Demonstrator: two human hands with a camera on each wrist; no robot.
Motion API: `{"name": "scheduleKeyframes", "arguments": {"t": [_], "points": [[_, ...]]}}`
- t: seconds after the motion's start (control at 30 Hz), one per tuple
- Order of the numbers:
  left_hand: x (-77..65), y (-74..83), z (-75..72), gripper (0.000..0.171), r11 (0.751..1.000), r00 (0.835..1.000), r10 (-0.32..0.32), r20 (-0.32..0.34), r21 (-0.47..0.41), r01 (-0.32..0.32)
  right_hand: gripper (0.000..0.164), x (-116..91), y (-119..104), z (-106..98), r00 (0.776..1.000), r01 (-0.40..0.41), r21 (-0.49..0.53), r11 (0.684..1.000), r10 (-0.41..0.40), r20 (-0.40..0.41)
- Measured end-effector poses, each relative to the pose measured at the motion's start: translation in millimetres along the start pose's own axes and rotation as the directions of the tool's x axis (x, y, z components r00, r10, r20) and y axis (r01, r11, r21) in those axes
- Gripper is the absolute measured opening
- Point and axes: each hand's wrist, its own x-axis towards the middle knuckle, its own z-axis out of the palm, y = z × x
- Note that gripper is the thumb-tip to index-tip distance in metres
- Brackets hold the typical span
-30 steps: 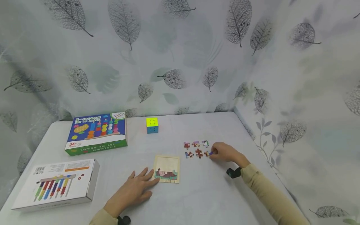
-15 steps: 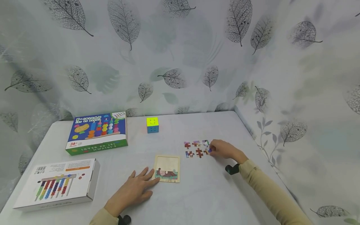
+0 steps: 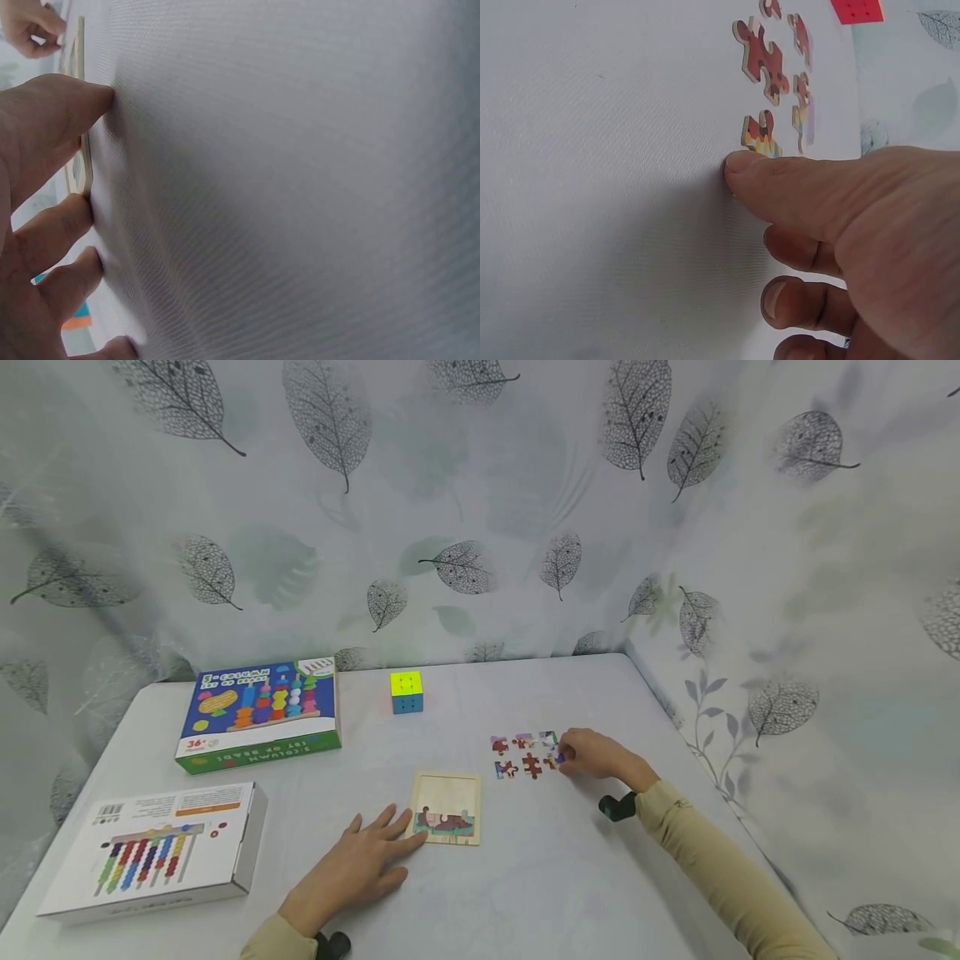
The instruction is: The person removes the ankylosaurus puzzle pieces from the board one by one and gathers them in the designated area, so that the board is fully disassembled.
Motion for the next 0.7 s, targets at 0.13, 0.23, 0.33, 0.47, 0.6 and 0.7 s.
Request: {"name": "scheduleKeyframes", "arguments": {"t": [0.13, 0.23, 0.33, 0.47, 0.6, 0.7], "points": [[0.2, 0.5, -0.3, 0.048, 1.000, 1.000, -0.001, 0.003, 0.001, 0.001, 0.026, -1, -1, 0, 1.000, 0.008, -0.003, 1.000, -0.008, -0.004], [0.2, 0.5, -0.4, 0.048, 1.000, 1.000, -0.004, 0.008, 0.000, 0.004, 0.026, -3, -6, -3, 0.999, 0.033, -0.008, 0.999, -0.033, -0.020], [0.9, -0.3, -0.2, 0.049, 1.000, 1.000, -0.004, 0.009, 0.006, 0.004, 0.027, -5, -15, -7, 0.997, 0.065, -0.017, 0.998, -0.065, -0.040], [2.2, -0.8, 0.2, 0.050, 1.000, 1.000, -0.009, 0.006, 0.010, 0.009, 0.029, -4, -32, -11, 0.992, 0.113, -0.036, 0.993, -0.115, -0.054], [1.8, 0.0, 0.5, 0.049, 1.000, 1.000, -0.017, 0.005, 0.003, 0.017, 0.032, -1, -52, -14, 0.990, 0.130, -0.041, 0.991, -0.132, -0.055], [1.6, 0.6, 0.4, 0.049, 1.000, 1.000, -0.017, 0.002, -0.001, 0.017, 0.034, 3, -70, -16, 0.986, 0.150, -0.040, 0.988, -0.153, -0.061]]}}
